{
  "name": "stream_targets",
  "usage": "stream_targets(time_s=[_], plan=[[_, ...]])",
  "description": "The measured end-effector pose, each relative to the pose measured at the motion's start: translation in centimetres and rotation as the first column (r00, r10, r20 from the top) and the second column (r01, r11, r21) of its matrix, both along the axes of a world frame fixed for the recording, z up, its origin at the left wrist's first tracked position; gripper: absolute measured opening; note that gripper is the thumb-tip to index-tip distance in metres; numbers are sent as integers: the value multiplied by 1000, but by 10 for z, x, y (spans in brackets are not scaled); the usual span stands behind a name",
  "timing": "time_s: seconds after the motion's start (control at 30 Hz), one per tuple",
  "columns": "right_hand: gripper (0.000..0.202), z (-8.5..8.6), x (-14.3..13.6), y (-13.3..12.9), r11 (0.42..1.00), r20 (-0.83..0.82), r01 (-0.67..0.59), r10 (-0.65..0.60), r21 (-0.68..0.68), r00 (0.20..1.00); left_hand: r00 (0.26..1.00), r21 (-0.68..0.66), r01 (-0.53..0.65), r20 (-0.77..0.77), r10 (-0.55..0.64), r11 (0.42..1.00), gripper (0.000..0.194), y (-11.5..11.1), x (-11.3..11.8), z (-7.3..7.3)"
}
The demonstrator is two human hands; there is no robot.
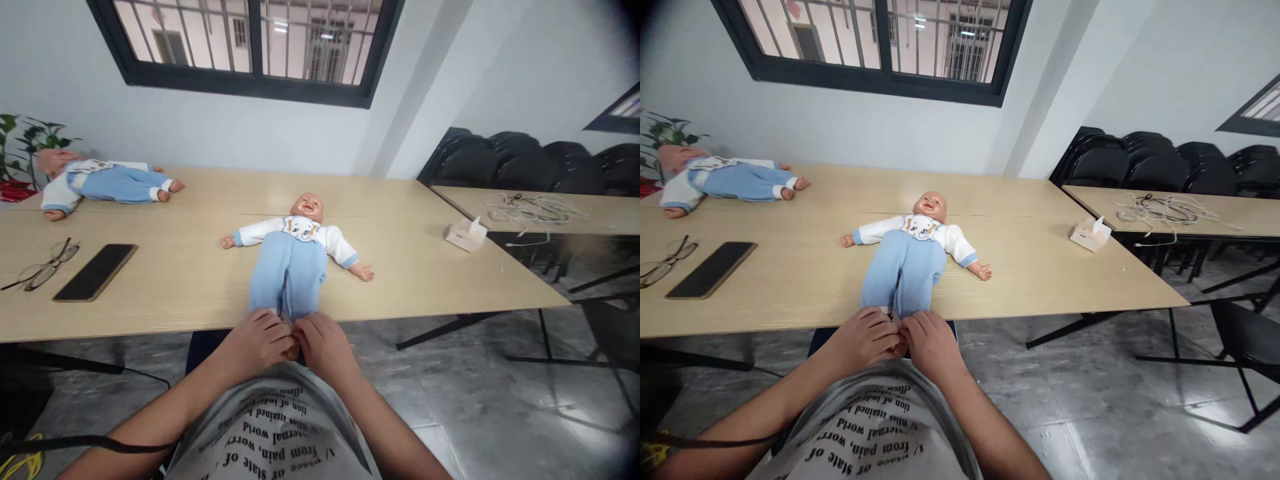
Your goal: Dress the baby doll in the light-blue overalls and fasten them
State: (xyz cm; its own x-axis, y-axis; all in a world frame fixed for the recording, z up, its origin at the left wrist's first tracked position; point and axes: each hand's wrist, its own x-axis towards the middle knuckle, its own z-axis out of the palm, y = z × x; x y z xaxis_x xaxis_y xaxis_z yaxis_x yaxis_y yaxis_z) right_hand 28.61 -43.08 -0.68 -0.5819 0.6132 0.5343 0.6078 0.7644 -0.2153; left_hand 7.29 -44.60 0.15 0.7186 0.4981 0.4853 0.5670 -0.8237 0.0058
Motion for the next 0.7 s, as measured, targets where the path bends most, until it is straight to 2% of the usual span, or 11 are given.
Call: stream_targets(time_s=[0.07,0.17,0.27,0.33,0.53,0.7], plan=[[15,-8,3,-3,999,-69,39,-37,24,997,998,38,9,69,-12,999,17,0,-3,-7],[7,-21,6,-1,981,-192,188,-175,53,966,977,55,15,213,-27,998,26,0,-6,-20],[10,-26,4,5,943,-149,330,-320,48,936,911,34,29,410,-41,999,28,-1,-7,-31],[15,-25,1,9,936,-114,350,-343,43,932,882,18,50,468,-53,999,28,-2,-6,-36],[21,-25,-6,7,968,-151,244,-234,53,960,868,6,9,496,-11,1000,21,-1,-8,-37],[20,-32,8,-2,996,-38,10,-7,91,999,892,-14,5,453,2,1000,29,-1,-12,-35]])
